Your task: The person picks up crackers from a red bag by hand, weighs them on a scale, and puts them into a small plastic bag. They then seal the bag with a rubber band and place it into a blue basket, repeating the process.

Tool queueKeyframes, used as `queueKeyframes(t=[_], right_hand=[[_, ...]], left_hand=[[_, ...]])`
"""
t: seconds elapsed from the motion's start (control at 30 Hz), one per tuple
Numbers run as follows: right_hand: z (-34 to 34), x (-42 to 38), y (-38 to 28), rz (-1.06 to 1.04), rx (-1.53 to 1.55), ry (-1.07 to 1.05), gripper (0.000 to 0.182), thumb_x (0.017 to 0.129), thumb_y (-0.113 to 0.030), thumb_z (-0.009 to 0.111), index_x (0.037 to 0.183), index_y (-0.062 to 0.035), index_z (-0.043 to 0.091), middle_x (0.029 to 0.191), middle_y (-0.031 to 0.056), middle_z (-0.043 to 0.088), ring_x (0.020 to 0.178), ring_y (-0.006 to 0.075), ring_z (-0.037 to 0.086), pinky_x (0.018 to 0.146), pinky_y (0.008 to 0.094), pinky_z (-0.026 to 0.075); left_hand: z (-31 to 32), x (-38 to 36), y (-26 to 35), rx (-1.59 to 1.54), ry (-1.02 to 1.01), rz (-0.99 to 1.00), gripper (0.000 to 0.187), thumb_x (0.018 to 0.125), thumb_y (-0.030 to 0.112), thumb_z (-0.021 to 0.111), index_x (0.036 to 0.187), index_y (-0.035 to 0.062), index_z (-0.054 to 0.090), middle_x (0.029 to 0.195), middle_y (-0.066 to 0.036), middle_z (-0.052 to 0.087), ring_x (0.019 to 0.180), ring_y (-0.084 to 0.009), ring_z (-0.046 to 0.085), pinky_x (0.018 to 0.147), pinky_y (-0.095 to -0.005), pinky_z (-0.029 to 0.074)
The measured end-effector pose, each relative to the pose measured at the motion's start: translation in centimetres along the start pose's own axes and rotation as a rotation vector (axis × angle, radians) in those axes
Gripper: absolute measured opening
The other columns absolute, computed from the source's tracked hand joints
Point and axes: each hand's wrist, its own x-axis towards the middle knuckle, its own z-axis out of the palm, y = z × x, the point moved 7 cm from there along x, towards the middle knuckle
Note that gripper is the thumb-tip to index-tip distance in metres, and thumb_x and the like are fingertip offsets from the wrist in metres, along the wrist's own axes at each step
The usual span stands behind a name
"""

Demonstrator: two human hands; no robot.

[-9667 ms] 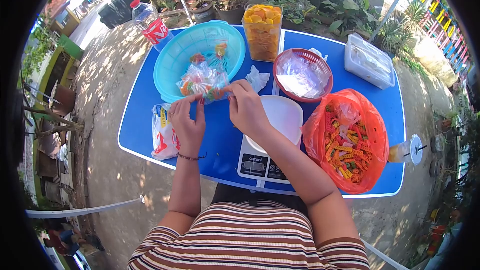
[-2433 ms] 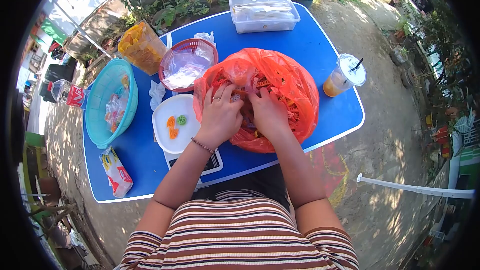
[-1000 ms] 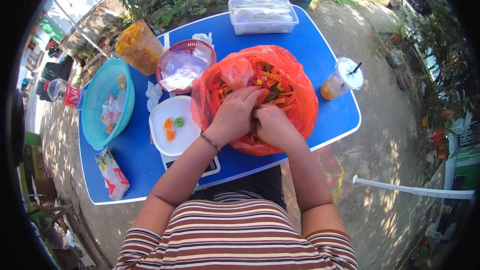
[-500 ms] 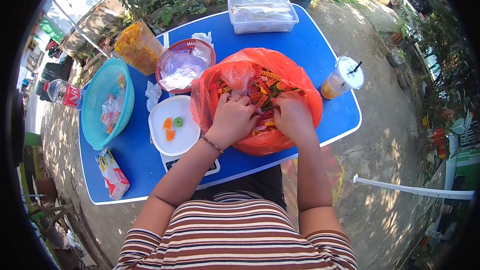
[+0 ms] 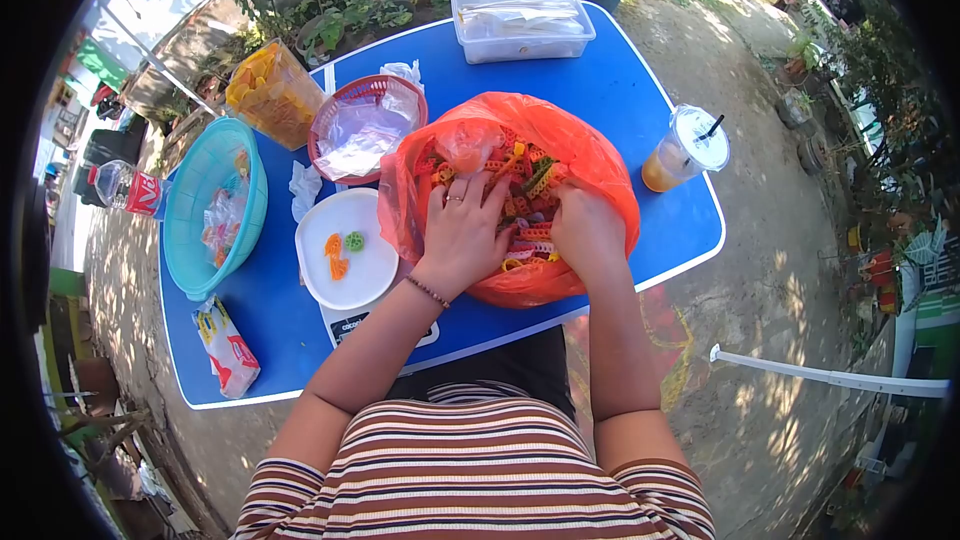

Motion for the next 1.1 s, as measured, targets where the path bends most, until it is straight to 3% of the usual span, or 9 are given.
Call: queueKeyframes(t=[0.07,0.17,0.3,0.57,0.77,0.87,0.97,1.07,1.1], right_hand=[[-0.1,0.2,-0.1,0.034,0.011,0.01,0.033,0.088,-0.003,0.058,0.118,-0.0044,0.072,0.105,0.0236,0.071,0.097,0.0396,0.069,0.087,0.0487,0.055],[0.0,0.5,0.0,-0.076,-0.02,0.146,0.037,0.089,0.0,0.056,0.123,-0.0035,0.07,0.107,0.025,0.07,0.1,0.0417,0.068,0.089,0.0492,0.054],[-0.7,0.5,0.0,-0.013,0.04,0.051,0.034,0.089,0.0,0.057,0.12,-0.0002,0.07,0.104,0.0262,0.071,0.1,0.0428,0.068,0.089,0.049,0.053],[-0.8,0.0,-0.1,-0.046,0.197,0.039,0.021,0.089,-0.001,0.062,0.107,0.0024,0.073,0.102,0.0252,0.071,0.098,0.0412,0.069,0.085,0.0456,0.054],[-1.1,1.7,-3.9,-0.363,0.276,0.157,0.025,0.089,0.002,0.057,0.109,0.0031,0.072,0.102,0.0224,0.072,0.093,0.0418,0.069,0.087,0.045,0.055],[0.3,2.0,-5.0,-0.553,0.127,0.161,0.025,0.088,0.0,0.057,0.106,0.0017,0.074,0.101,0.021,0.073,0.089,0.0394,0.069,0.085,0.0447,0.056],[1.0,1.6,-3.8,-0.181,-0.096,-0.264,0.026,0.085,-0.006,0.056,0.103,-0.0019,0.076,0.1,0.0184,0.073,0.096,0.0351,0.07,0.087,0.0453,0.055],[0.5,1.0,-2.3,0.075,-0.207,-0.388,0.025,0.081,-0.008,0.059,0.099,-0.0039,0.077,0.097,0.0166,0.073,0.095,0.0347,0.07,0.087,0.0453,0.055],[0.3,1.1,-2.6,0.004,-0.106,-0.291,0.025,0.082,-0.005,0.058,0.099,-0.0025,0.076,0.098,0.0171,0.073,0.093,0.0355,0.07,0.086,0.0454,0.055]], left_hand=[[-0.2,-0.1,0.0,0.015,0.02,-0.006,0.067,0.084,0.041,0.074,0.142,0.0108,0.056,0.136,-0.011,0.055,0.125,-0.0256,0.05,0.103,-0.0448,0.035],[-0.3,-0.3,-0.1,0.036,0.027,-0.033,0.07,0.085,0.044,0.073,0.142,0.0082,0.056,0.137,-0.011,0.055,0.126,-0.0258,0.05,0.104,-0.0442,0.035],[-0.4,-0.3,-0.3,0.054,0.043,-0.043,0.069,0.085,0.046,0.073,0.14,0.0078,0.058,0.137,-0.012,0.057,0.126,-0.0256,0.051,0.105,-0.0435,0.035],[-0.4,-1.0,-0.1,-0.108,-0.018,0.099,0.043,0.086,0.032,0.073,0.124,0.0133,0.069,0.129,-0.004,0.065,0.126,-0.0231,0.055,0.109,-0.0503,0.028],[-1.1,-1.0,-0.3,-0.228,-0.111,0.133,0.035,0.085,0.033,0.075,0.114,0.0124,0.071,0.113,-0.004,0.07,0.118,-0.0222,0.06,0.11,-0.0554,0.024],[-1.5,-1.0,-0.5,-0.239,-0.156,0.14,0.036,0.085,0.035,0.075,0.112,0.0116,0.07,0.111,-0.004,0.07,0.116,-0.0228,0.061,0.109,-0.0558,0.024],[-1.7,-1.2,-0.9,-0.216,-0.149,0.101,0.038,0.086,0.036,0.076,0.113,0.0112,0.069,0.115,-0.005,0.069,0.117,-0.0225,0.06,0.109,-0.0556,0.025],[-1.2,-1.4,-1.4,-0.181,-0.092,0.075,0.044,0.085,0.039,0.076,0.118,0.0113,0.067,0.123,-0.005,0.065,0.122,-0.0222,0.057,0.109,-0.0552,0.025],[-1.0,-1.4,-1.4,-0.169,-0.069,0.075,0.046,0.085,0.04,0.076,0.121,0.0114,0.067,0.126,-0.005,0.064,0.124,-0.0222,0.056,0.109,-0.055,0.025]])
